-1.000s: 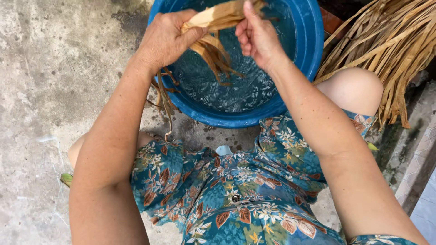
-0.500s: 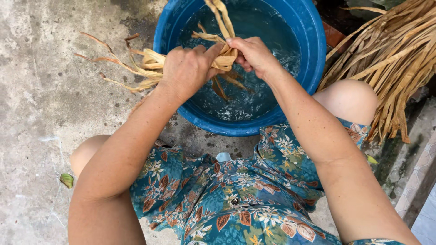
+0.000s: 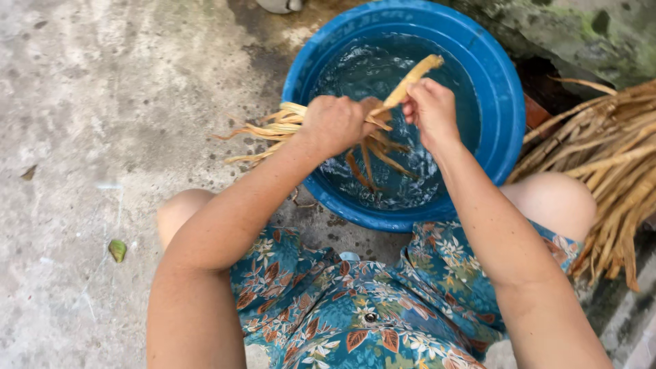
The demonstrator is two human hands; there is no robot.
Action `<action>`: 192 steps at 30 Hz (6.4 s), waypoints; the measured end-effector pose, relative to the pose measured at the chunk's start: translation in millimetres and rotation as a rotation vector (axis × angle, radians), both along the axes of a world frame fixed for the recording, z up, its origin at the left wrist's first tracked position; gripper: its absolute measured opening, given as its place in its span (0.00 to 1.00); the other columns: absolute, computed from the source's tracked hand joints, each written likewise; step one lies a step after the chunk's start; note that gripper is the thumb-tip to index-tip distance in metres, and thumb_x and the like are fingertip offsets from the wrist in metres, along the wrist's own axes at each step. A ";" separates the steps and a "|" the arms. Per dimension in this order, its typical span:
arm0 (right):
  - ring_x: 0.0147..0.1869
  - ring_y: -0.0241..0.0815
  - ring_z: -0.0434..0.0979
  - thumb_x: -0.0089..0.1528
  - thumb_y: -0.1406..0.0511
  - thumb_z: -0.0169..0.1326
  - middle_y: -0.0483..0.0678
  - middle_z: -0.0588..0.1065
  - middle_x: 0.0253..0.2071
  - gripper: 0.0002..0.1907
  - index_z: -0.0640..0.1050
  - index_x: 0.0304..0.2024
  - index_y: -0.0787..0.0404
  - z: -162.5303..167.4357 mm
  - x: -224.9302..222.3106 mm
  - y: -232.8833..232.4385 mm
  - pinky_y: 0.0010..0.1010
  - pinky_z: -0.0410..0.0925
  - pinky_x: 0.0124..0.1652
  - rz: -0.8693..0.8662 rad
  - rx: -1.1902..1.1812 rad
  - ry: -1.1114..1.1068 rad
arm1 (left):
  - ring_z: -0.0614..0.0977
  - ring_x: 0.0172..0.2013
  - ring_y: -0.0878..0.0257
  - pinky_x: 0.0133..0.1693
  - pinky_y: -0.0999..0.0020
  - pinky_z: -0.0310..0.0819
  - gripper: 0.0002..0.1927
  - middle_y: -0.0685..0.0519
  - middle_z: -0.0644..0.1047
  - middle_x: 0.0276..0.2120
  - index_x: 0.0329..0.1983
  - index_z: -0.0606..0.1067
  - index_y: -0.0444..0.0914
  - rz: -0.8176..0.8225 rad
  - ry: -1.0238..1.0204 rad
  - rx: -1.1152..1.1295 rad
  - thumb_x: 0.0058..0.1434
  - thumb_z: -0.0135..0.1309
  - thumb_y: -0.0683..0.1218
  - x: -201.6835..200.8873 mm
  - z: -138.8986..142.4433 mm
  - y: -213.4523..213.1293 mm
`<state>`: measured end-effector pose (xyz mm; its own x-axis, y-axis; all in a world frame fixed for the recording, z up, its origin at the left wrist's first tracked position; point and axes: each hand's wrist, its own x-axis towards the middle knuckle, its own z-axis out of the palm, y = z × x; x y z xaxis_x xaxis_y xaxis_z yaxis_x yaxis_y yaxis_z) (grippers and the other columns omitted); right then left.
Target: The person sits on a concrete floor and repeatedly submerges, agitates, and wrings long dried plant strips in a blue basin of water. They handle the strips by hand, occasionally lifting them out of the water and placing them back in, while a pile of dry strips rests nearby.
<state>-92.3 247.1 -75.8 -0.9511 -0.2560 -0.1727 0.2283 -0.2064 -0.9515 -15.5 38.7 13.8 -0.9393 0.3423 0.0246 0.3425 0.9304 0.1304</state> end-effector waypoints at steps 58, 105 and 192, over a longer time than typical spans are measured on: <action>0.48 0.34 0.78 0.74 0.66 0.54 0.44 0.75 0.43 0.06 0.72 0.49 0.63 74.5 56.6 -21.9 0.29 0.73 0.49 0.323 0.439 0.791 | 0.84 0.30 0.49 0.32 0.52 0.79 0.25 0.45 0.81 0.26 0.40 0.85 0.45 -0.001 0.124 -0.057 0.72 0.46 0.65 0.1 36.7 -55.2; 0.54 0.50 0.82 0.70 0.55 0.56 0.50 0.78 0.50 0.18 0.76 0.54 0.60 82.8 79.3 -32.5 0.40 0.73 0.51 0.146 0.778 0.761 | 0.78 0.33 0.74 0.35 0.74 0.74 0.12 0.57 0.82 0.31 0.51 0.82 0.39 -0.015 -0.369 0.775 0.67 0.60 0.47 12.2 61.1 -71.9; 0.36 0.36 0.79 0.76 0.59 0.53 0.43 0.77 0.33 0.11 0.77 0.42 0.59 -34.0 -29.1 100.0 0.32 0.71 0.37 0.022 0.797 0.649 | 0.79 0.37 0.73 0.41 0.74 0.75 0.12 0.57 0.82 0.39 0.54 0.83 0.40 0.125 -0.293 0.854 0.68 0.63 0.42 13.3 61.2 -159.6</action>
<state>-121.4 347.0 -109.8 -0.9180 -0.3110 0.2459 -0.3832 0.5368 -0.7516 -2.2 -120.9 75.0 -0.9770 0.2120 -0.0224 0.0900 0.5054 0.8582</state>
